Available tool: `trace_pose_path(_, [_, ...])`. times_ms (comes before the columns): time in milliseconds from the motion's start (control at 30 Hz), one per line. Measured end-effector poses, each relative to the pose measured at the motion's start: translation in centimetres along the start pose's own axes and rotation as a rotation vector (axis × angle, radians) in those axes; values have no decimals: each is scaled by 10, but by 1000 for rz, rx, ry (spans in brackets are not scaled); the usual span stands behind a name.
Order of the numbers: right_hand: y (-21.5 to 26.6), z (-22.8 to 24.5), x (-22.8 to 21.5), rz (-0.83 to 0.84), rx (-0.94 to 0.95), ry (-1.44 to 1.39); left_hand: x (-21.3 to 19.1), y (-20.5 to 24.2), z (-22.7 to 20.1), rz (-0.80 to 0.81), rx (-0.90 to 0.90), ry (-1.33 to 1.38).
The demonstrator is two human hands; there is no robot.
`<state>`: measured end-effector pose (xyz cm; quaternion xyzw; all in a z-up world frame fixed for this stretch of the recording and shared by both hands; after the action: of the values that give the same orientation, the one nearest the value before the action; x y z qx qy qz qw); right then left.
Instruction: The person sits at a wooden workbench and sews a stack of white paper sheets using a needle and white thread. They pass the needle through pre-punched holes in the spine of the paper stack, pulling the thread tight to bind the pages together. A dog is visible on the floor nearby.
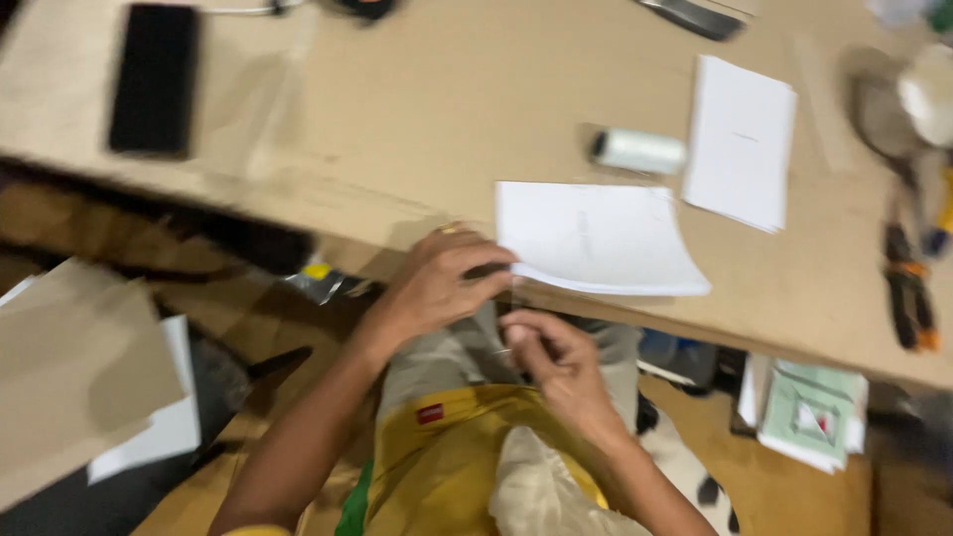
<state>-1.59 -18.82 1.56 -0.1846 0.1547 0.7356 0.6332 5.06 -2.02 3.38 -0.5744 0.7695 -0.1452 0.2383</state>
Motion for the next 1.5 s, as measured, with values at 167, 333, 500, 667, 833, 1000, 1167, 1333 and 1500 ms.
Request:
trace_pose_path(167, [-1,-25,13,13,250,-363,8,8,9,30,60,-41])
trace_pose_path(333, [-12,-37,15,17,286,-438,10,9,18,37,103,-31])
trace_pose_path(500, [-8,-41,10,10,114,-108,5,8,-3,17,156,-68])
trace_pose_path(667, [-5,14,3,-206,-324,423,14,26,24,-10,184,-203])
trace_pose_path(833, [-6,28,-12,-322,-319,726,22,35,30,-18,358,-445])
trace_pose_path(1000, [-10,39,0,28,13,666,10,44,-13,-118,660,-605])
trace_pose_path(1167, [-4,22,4,-32,-107,472,15,59,3,-135,711,-670])
trace_pose_path(1333, [-52,-112,-44,-165,111,-175,16,68,16,-188,745,-633])
trace_pose_path(1500, [-45,13,-63,-13,-120,-358,14,55,5,-138,739,-562])
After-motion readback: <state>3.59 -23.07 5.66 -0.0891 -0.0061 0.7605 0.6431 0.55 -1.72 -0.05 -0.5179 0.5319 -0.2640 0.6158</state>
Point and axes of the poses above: each hand's wrist, its own y-axis away from the middle knuckle, its own x-axis out of the palm, z = x × y, the point moved 6 cm from there along -y, towards the middle knuckle, and after that the axes turned 13 degrees about y, right-handed, at the moved point
